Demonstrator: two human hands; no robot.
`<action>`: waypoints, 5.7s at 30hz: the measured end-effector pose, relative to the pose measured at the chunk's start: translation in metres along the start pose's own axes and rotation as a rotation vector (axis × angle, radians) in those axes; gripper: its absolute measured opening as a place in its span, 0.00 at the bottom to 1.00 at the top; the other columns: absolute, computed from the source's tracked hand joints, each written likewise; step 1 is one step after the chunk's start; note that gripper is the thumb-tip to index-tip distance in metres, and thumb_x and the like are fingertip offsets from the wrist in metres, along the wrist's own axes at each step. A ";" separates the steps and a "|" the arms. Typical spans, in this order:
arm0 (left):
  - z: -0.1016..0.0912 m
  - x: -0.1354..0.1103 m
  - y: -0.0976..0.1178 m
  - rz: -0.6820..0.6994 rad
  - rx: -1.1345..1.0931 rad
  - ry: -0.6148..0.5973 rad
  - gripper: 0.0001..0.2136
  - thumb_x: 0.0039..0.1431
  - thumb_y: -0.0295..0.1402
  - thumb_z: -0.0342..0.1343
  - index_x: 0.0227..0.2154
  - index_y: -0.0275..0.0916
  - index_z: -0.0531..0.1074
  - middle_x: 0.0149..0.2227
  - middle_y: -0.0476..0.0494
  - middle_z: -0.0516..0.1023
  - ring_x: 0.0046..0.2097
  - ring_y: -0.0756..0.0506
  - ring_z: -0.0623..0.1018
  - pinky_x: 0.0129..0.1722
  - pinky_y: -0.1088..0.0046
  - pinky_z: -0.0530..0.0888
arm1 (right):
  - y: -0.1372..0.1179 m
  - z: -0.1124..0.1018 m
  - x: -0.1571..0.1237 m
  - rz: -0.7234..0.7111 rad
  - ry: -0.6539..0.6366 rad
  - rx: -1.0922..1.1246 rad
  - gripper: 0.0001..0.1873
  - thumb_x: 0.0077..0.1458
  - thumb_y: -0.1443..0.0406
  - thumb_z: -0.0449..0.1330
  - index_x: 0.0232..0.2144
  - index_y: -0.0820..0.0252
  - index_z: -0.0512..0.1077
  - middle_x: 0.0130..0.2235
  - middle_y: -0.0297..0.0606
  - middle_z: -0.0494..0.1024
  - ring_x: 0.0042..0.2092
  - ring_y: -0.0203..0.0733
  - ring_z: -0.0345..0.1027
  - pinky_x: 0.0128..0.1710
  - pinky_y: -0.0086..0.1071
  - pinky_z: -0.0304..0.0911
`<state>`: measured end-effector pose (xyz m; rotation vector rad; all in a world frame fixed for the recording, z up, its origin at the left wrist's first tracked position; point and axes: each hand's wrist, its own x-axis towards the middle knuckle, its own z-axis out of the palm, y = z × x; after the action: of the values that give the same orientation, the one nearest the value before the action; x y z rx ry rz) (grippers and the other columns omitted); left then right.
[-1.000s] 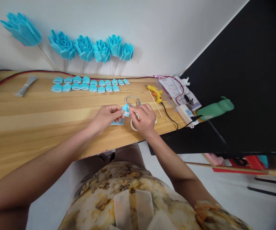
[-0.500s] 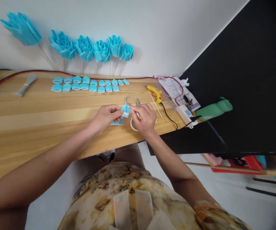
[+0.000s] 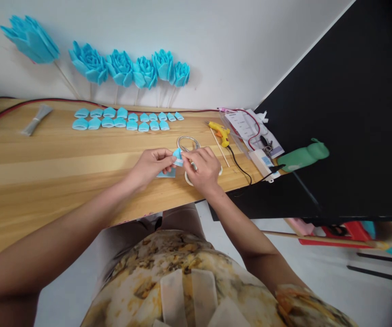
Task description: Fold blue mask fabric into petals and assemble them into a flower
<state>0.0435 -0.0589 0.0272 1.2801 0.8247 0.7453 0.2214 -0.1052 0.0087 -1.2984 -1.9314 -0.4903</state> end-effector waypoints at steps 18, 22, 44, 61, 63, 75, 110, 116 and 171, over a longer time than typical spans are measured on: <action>-0.003 0.002 -0.005 0.016 -0.030 -0.014 0.12 0.48 0.42 0.66 0.24 0.37 0.77 0.23 0.49 0.74 0.27 0.51 0.69 0.30 0.74 0.68 | 0.012 -0.015 0.012 0.058 -0.278 0.117 0.17 0.63 0.56 0.56 0.48 0.57 0.77 0.41 0.40 0.81 0.44 0.46 0.71 0.45 0.40 0.63; -0.003 0.003 -0.006 0.010 -0.049 -0.021 0.14 0.47 0.43 0.67 0.24 0.37 0.76 0.23 0.49 0.74 0.26 0.52 0.69 0.30 0.74 0.67 | 0.013 -0.014 0.009 0.157 -0.277 0.226 0.24 0.62 0.56 0.58 0.58 0.54 0.69 0.43 0.38 0.81 0.46 0.45 0.72 0.49 0.40 0.65; -0.006 0.004 -0.005 0.020 -0.029 -0.015 0.14 0.47 0.42 0.65 0.23 0.36 0.71 0.20 0.51 0.72 0.23 0.53 0.69 0.27 0.75 0.66 | -0.018 -0.037 0.012 0.153 -0.286 0.419 0.25 0.61 0.59 0.57 0.59 0.53 0.67 0.59 0.43 0.74 0.60 0.50 0.66 0.60 0.49 0.62; -0.006 0.005 -0.005 0.038 -0.013 -0.052 0.19 0.50 0.50 0.63 0.23 0.36 0.73 0.21 0.48 0.74 0.24 0.52 0.71 0.27 0.75 0.67 | 0.001 -0.009 0.016 0.685 -0.351 0.852 0.08 0.51 0.59 0.62 0.28 0.59 0.71 0.28 0.31 0.74 0.31 0.35 0.65 0.34 0.32 0.60; -0.007 0.005 -0.004 0.029 -0.008 -0.064 0.19 0.49 0.50 0.64 0.23 0.36 0.73 0.22 0.48 0.74 0.24 0.52 0.71 0.27 0.75 0.67 | 0.000 -0.007 0.018 0.699 -0.319 0.859 0.09 0.51 0.59 0.62 0.27 0.58 0.70 0.27 0.31 0.73 0.30 0.35 0.64 0.33 0.32 0.60; -0.012 0.011 -0.004 -0.013 0.055 0.028 0.13 0.44 0.41 0.65 0.22 0.37 0.71 0.21 0.51 0.72 0.24 0.53 0.67 0.27 0.76 0.64 | 0.011 0.008 0.032 0.751 -0.384 1.048 0.13 0.53 0.55 0.60 0.25 0.57 0.72 0.27 0.33 0.73 0.33 0.37 0.66 0.37 0.35 0.63; -0.025 0.020 -0.005 0.044 -0.016 0.249 0.13 0.49 0.40 0.65 0.25 0.38 0.70 0.22 0.52 0.70 0.25 0.53 0.67 0.27 0.75 0.65 | 0.032 0.050 0.063 0.515 -0.623 1.087 0.10 0.55 0.58 0.62 0.30 0.59 0.70 0.30 0.31 0.73 0.32 0.33 0.64 0.35 0.29 0.59; -0.024 0.019 -0.004 0.048 0.049 0.245 0.13 0.48 0.40 0.64 0.22 0.38 0.67 0.20 0.54 0.65 0.23 0.53 0.63 0.25 0.75 0.61 | 0.028 0.047 0.064 0.548 -0.590 1.098 0.16 0.56 0.52 0.61 0.29 0.59 0.72 0.29 0.31 0.71 0.32 0.33 0.62 0.35 0.29 0.59; -0.027 0.022 -0.008 0.106 -0.030 0.316 0.13 0.49 0.41 0.65 0.23 0.37 0.72 0.22 0.50 0.69 0.27 0.51 0.67 0.29 0.74 0.65 | 0.029 0.051 0.062 0.487 -0.654 1.031 0.13 0.52 0.57 0.61 0.25 0.58 0.63 0.25 0.27 0.59 0.28 0.31 0.51 0.28 0.29 0.47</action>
<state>0.0327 -0.0274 0.0143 1.2016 1.0003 1.0595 0.2158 -0.0206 0.0196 -1.1681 -1.7782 1.1595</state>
